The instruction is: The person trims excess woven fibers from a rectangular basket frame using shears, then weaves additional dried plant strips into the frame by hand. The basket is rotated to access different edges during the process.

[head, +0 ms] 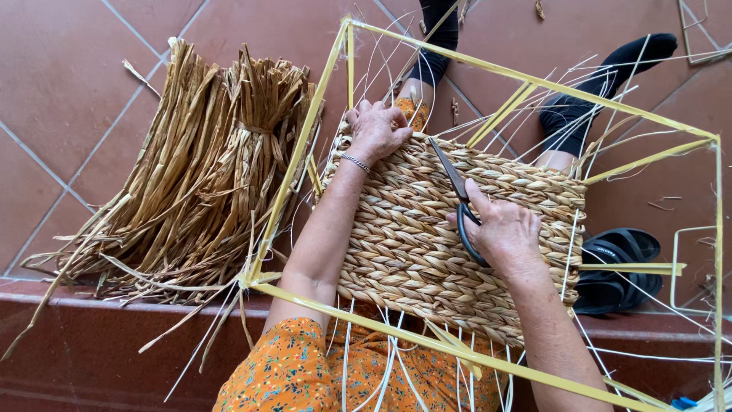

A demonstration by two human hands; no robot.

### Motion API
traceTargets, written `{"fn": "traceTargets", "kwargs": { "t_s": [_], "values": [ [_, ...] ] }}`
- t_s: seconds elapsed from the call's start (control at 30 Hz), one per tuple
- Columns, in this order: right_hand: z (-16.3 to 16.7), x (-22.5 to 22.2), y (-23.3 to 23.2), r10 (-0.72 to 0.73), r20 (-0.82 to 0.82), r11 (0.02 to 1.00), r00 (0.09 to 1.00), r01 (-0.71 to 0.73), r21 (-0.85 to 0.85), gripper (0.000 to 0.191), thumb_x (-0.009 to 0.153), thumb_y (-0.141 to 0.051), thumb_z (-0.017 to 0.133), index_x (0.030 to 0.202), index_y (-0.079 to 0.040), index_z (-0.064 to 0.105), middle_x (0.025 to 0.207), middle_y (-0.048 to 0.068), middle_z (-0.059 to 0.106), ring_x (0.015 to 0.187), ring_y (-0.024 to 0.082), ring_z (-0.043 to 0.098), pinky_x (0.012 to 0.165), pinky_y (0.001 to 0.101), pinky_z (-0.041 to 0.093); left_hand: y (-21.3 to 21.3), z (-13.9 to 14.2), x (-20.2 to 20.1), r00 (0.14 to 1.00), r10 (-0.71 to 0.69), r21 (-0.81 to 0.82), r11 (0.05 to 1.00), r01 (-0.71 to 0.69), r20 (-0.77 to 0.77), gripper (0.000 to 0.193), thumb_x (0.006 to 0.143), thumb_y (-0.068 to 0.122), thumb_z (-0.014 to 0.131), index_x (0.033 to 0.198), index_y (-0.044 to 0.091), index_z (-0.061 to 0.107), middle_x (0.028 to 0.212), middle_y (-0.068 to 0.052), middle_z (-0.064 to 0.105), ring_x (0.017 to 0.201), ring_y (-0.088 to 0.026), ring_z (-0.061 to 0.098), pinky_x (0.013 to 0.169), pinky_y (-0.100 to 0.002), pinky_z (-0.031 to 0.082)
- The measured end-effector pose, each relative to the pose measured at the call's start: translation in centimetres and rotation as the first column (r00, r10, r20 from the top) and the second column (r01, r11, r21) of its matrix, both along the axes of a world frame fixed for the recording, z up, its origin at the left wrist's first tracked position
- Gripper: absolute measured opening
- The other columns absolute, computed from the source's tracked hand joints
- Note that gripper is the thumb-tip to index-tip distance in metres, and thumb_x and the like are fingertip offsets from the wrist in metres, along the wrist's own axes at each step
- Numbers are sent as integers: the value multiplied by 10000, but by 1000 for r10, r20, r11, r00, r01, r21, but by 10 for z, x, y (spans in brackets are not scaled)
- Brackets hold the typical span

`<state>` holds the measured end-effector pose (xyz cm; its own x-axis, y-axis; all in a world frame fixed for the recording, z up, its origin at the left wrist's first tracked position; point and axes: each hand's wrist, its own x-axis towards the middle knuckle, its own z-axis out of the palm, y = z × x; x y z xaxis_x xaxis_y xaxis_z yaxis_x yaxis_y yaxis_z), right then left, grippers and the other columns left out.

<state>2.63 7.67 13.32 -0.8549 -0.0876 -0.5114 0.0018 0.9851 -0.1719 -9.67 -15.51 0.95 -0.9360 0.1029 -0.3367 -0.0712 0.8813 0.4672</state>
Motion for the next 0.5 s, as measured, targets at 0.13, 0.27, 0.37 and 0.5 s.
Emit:
{"fn": "traceTargets", "kwargs": {
  "t_s": [0.13, 0.27, 0.37, 0.5],
  "values": [
    [0, -4, 0, 70, 40, 996, 997, -72, 56, 673, 883, -633, 648, 1473, -348, 495, 831, 169, 744, 841, 377, 737, 799, 549, 541, -1, 0, 0, 1000, 3, 10, 1000, -3, 18, 161, 813, 479, 749, 893, 350, 803, 1074, -40, 657, 1163, -257, 482, 1032, -475, 244],
    [5, -12, 1, 196, 32, 973, 980, -198, 116, 625, 893, -519, 672, 1445, -284, 495, 815, 152, 741, 806, 380, 735, 738, 555, 546, 0, -2, -2, 998, 40, 5, 999, -40, 53, 100, 811, 425, 753, 860, 356, 806, 1081, -13, 664, 1167, -244, 486, 1034, -449, 254],
    [4, -22, -5, 230, 96, 957, 968, -243, 159, 552, 912, -412, 657, 1402, -213, 498, 812, 151, 736, 778, 365, 740, 665, 518, 571, 2, -1, -4, 997, 56, 11, 998, -56, 53, 80, 776, 402, 775, 825, 351, 813, 1070, -5, 667, 1168, -235, 485, 1044, -436, 251],
    [-3, -21, -19, 291, 37, 927, 956, -291, 238, 231, 1040, -144, 509, 1264, -109, 559, 810, 151, 733, 746, 322, 746, 615, 472, 575, 2, 0, -3, 998, 60, 15, 998, -60, 27, 82, 757, 397, 788, 810, 343, 819, 1047, -18, 660, 1158, -244, 478, 1032, -440, 246]
  ]
}}
